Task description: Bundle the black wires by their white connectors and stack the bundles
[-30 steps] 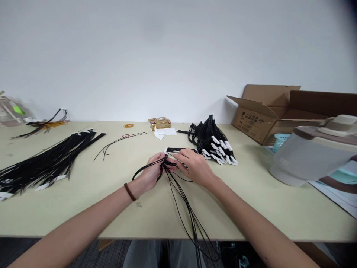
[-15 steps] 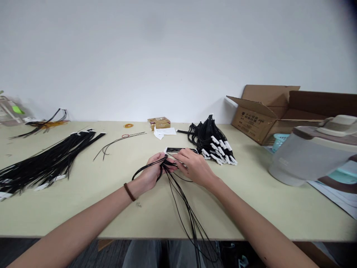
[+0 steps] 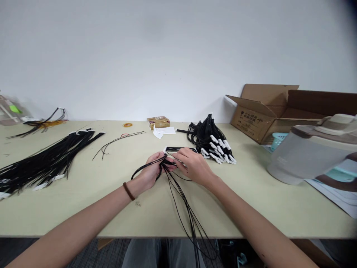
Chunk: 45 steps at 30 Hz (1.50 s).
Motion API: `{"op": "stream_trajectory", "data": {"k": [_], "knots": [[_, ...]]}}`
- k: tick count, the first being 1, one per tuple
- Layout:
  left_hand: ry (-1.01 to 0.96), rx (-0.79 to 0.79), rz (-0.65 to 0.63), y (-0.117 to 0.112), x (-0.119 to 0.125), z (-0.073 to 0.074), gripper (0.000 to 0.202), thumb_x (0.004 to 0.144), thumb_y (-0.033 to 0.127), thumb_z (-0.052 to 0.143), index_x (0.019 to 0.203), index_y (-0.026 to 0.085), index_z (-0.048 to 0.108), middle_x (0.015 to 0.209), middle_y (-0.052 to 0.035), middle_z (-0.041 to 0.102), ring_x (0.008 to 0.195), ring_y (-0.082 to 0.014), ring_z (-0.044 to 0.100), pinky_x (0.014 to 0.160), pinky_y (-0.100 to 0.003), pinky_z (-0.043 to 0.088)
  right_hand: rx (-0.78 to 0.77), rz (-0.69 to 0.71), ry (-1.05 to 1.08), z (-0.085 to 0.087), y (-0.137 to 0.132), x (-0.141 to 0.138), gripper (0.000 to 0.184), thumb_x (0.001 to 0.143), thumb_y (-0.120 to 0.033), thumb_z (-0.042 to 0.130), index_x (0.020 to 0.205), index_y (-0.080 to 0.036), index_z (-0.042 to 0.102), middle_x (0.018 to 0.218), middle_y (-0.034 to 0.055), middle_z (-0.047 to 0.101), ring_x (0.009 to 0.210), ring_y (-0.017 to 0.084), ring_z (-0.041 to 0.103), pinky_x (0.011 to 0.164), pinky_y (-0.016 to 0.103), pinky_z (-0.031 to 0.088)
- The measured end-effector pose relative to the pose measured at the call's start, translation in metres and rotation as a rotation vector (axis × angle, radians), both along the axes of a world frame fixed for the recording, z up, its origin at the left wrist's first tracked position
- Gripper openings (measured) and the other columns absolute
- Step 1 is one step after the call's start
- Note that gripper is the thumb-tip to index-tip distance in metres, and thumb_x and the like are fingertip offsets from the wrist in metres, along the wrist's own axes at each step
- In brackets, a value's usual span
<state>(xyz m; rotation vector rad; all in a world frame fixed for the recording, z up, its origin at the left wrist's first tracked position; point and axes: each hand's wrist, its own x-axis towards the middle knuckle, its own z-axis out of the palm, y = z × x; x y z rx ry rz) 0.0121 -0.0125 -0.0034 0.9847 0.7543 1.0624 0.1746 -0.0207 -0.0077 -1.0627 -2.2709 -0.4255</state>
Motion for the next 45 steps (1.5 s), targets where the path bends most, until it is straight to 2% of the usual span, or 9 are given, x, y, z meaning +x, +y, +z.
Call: {"op": "stream_trajectory", "data": {"k": [26,36,45], "knots": [[0.004,-0.016,0.011,-0.0025,0.0013,0.0036,0.009,0.079,0.021,0.051,0.073,0.015,0.053,0.070,-0.0032,0.064,0.058,-0.0159,0.061,0.062,-0.031,0.047,0.006,-0.005,-0.002,0.0001,0.0008,0.0000,0.021,0.089,-0.020,0.038,0.097,-0.019,0.057,0.086,0.0036,0.058,0.081,0.013,0.051,0.065,0.023,0.036],[0.005,-0.007,0.000,0.0001,0.0001,0.0012,0.016,0.076,0.028,0.057,0.071,0.013,0.056,0.070,-0.0045,0.064,0.059,-0.0157,0.061,0.063,-0.031,0.047,0.017,0.017,-0.007,0.0007,-0.0002,-0.0008,0.020,0.088,-0.019,0.038,0.092,-0.018,0.057,0.080,0.0034,0.057,0.077,0.013,0.049,0.064,0.023,0.033],[0.002,-0.002,-0.005,-0.0012,0.0000,0.0020,0.014,0.075,0.027,0.057,0.072,0.013,0.055,0.069,-0.0045,0.065,0.058,-0.0158,0.061,0.061,-0.030,0.047,0.028,0.013,-0.013,0.0011,0.0002,-0.0013,0.020,0.089,-0.021,0.037,0.091,-0.018,0.057,0.078,0.0027,0.057,0.075,0.013,0.049,0.062,0.023,0.032]]}}
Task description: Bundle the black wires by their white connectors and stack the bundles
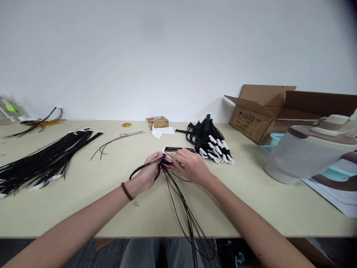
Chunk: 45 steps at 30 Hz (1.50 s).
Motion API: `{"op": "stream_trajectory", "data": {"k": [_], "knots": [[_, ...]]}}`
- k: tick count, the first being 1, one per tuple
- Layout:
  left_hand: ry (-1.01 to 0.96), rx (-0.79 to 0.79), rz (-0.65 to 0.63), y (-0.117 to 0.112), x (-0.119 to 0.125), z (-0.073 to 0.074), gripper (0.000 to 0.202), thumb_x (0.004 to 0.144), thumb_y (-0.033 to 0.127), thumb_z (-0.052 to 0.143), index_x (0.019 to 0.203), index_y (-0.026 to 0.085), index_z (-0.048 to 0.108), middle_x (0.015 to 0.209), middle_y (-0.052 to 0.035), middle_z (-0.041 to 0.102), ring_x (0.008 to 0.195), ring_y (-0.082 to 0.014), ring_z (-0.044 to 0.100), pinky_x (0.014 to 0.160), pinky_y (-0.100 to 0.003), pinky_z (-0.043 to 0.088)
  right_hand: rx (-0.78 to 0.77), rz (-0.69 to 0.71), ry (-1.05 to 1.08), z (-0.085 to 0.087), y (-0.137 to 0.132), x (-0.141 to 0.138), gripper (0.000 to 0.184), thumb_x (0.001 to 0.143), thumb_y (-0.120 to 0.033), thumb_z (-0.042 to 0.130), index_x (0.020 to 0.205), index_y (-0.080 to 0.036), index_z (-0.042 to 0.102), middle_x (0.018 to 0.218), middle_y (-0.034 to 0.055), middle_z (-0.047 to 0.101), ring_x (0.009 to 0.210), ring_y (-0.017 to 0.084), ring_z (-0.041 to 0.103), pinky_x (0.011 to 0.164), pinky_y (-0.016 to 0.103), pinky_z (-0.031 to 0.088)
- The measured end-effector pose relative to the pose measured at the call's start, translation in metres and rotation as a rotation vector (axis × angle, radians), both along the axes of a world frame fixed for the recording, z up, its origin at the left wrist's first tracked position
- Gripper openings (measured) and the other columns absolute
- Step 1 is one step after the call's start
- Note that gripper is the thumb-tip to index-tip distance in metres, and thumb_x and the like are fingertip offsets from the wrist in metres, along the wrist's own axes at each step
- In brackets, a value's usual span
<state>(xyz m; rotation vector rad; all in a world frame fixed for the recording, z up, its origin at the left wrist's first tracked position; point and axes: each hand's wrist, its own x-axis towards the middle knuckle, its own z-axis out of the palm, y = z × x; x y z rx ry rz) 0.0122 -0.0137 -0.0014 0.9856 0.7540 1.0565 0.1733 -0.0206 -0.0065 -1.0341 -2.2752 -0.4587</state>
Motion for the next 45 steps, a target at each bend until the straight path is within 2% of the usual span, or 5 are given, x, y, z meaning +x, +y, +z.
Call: {"op": "stream_trajectory", "data": {"k": [23,28,35,42,45], "knots": [[-0.019,-0.054,-0.004,0.001,-0.002,0.001,0.010,0.078,0.018,0.050,0.071,0.015,0.056,0.071,-0.0039,0.066,0.061,-0.0151,0.062,0.064,-0.028,0.046,0.012,0.018,0.034,0.001,-0.002,-0.001,0.022,0.090,-0.023,0.037,0.090,-0.018,0.058,0.078,0.0034,0.056,0.075,0.014,0.046,0.063,0.024,0.034],[-0.037,-0.102,0.020,0.006,-0.004,0.000,0.007,0.077,0.015,0.049,0.073,0.015,0.055,0.073,-0.0048,0.067,0.062,-0.0145,0.062,0.062,-0.025,0.046,0.074,0.018,0.088,0.002,-0.002,-0.002,0.017,0.087,-0.020,0.042,0.091,-0.019,0.058,0.081,0.0043,0.056,0.077,0.015,0.044,0.063,0.025,0.037],[-0.103,-0.144,0.052,0.006,-0.004,0.007,0.011,0.077,0.011,0.048,0.069,0.016,0.053,0.078,-0.0054,0.067,0.073,-0.0148,0.064,0.079,-0.028,0.046,0.270,0.080,0.233,0.005,-0.004,-0.002,0.020,0.083,-0.013,0.048,0.102,-0.020,0.052,0.090,0.0064,0.057,0.089,0.017,0.045,0.078,0.032,0.042],[-0.116,-0.174,0.128,0.007,-0.005,0.011,0.013,0.083,0.015,0.044,0.072,0.016,0.051,0.078,-0.0032,0.066,0.054,-0.0089,0.057,0.069,-0.025,0.047,0.290,0.199,0.165,0.003,-0.008,-0.007,0.017,0.083,-0.016,0.052,0.100,-0.019,0.054,0.087,0.0046,0.058,0.084,0.014,0.048,0.076,0.029,0.043],[-0.126,-0.172,0.127,0.007,-0.006,0.013,0.011,0.083,0.015,0.046,0.073,0.015,0.051,0.082,-0.0037,0.066,0.058,-0.0086,0.059,0.066,-0.022,0.047,0.266,0.205,0.153,-0.001,-0.007,-0.008,0.018,0.083,-0.017,0.052,0.100,-0.020,0.055,0.090,0.0043,0.059,0.085,0.014,0.049,0.075,0.028,0.043]]}}
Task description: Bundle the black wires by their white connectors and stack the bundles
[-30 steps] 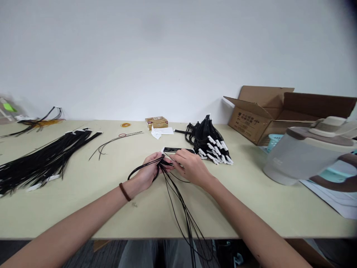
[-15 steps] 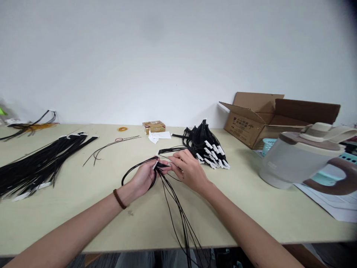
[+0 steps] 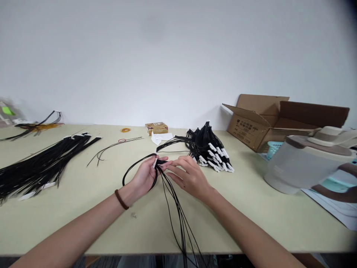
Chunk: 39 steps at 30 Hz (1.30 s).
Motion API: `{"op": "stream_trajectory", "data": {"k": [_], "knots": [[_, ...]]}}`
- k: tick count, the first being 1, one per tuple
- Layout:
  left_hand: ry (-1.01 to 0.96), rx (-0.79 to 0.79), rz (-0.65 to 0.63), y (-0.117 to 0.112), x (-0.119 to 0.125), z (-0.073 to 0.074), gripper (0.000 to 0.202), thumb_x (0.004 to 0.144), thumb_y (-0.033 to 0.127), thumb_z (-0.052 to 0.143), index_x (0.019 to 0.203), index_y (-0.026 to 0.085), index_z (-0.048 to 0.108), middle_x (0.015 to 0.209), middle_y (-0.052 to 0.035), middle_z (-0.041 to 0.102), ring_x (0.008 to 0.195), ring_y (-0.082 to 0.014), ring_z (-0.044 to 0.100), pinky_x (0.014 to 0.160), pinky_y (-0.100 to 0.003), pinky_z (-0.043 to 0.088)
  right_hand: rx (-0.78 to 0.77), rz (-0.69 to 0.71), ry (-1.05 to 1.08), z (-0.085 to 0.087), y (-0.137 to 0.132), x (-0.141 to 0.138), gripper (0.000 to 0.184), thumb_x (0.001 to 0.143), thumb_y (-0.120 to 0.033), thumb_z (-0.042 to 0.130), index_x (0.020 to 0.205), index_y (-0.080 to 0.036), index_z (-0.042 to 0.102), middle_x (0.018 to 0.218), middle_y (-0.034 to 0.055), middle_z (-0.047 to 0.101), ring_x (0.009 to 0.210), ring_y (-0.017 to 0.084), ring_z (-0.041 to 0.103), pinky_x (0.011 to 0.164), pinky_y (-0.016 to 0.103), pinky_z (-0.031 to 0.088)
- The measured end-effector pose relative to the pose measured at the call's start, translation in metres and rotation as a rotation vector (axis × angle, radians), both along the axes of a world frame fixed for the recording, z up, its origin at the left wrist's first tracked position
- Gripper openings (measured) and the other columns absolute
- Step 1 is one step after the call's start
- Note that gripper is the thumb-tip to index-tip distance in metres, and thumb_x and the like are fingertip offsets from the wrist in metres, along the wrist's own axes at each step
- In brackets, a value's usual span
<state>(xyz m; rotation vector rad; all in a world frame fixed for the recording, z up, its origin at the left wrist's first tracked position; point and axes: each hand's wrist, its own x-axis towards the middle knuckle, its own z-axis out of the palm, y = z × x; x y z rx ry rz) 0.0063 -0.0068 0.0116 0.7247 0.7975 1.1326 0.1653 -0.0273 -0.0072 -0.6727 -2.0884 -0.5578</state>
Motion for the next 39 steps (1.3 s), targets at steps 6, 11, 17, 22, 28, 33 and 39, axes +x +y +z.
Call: {"op": "stream_trajectory", "data": {"k": [6,11,17,22,28,33,39], "knots": [[-0.029,0.002,-0.074,-0.001,-0.002,0.003,0.005,0.080,0.014,0.050,0.075,0.016,0.049,0.084,-0.0028,0.065,0.062,-0.0086,0.062,0.062,-0.020,0.047,-0.029,-0.062,0.025,-0.006,0.004,0.003,0.015,0.083,-0.012,0.050,0.091,-0.022,0.058,0.085,0.0021,0.060,0.082,0.014,0.048,0.073,0.028,0.041],[-0.020,0.040,-0.080,-0.001,-0.002,0.003,0.006,0.079,0.015,0.050,0.074,0.016,0.051,0.092,-0.0053,0.066,0.069,-0.0109,0.063,0.065,-0.022,0.047,-0.034,-0.101,0.007,-0.005,0.005,0.003,0.014,0.084,-0.012,0.048,0.090,-0.021,0.058,0.082,0.0011,0.060,0.081,0.013,0.048,0.071,0.027,0.039],[0.009,0.084,-0.086,-0.004,0.000,-0.001,0.006,0.077,0.014,0.051,0.073,0.016,0.054,0.091,-0.0059,0.067,0.075,-0.0135,0.062,0.073,-0.026,0.047,-0.047,-0.141,-0.005,-0.003,0.005,0.002,0.018,0.086,-0.010,0.042,0.090,-0.021,0.055,0.081,0.0027,0.057,0.079,0.014,0.045,0.070,0.027,0.037],[0.004,0.088,-0.124,-0.003,0.000,-0.004,0.007,0.078,0.018,0.052,0.072,0.016,0.055,0.092,-0.0073,0.067,0.077,-0.0161,0.063,0.072,-0.027,0.047,-0.033,-0.164,-0.004,-0.002,0.005,0.003,0.013,0.086,-0.012,0.042,0.088,-0.020,0.052,0.083,0.0039,0.057,0.077,0.015,0.043,0.067,0.028,0.037],[0.034,0.096,-0.167,-0.001,-0.002,-0.004,0.009,0.077,0.020,0.054,0.070,0.015,0.058,0.098,-0.0077,0.066,0.083,-0.0183,0.063,0.068,-0.025,0.045,-0.022,-0.173,0.021,-0.003,0.007,0.008,0.014,0.086,-0.011,0.042,0.091,-0.020,0.052,0.083,0.0038,0.056,0.077,0.015,0.043,0.066,0.027,0.036],[0.036,0.107,-0.180,0.001,-0.003,-0.008,0.009,0.076,0.022,0.055,0.072,0.016,0.060,0.096,-0.0075,0.066,0.081,-0.0191,0.064,0.065,-0.025,0.044,-0.020,-0.168,0.031,-0.001,0.007,0.010,0.015,0.085,-0.011,0.042,0.089,-0.021,0.052,0.082,0.0039,0.056,0.078,0.015,0.044,0.067,0.027,0.037],[0.018,0.089,-0.147,0.002,-0.002,-0.010,0.009,0.077,0.019,0.053,0.069,0.017,0.058,0.089,-0.0058,0.067,0.070,-0.0138,0.060,0.066,-0.024,0.044,-0.021,-0.086,0.000,0.003,0.002,0.006,0.008,0.084,-0.016,0.049,0.089,-0.020,0.053,0.082,0.0040,0.056,0.080,0.015,0.045,0.069,0.028,0.039]]}}
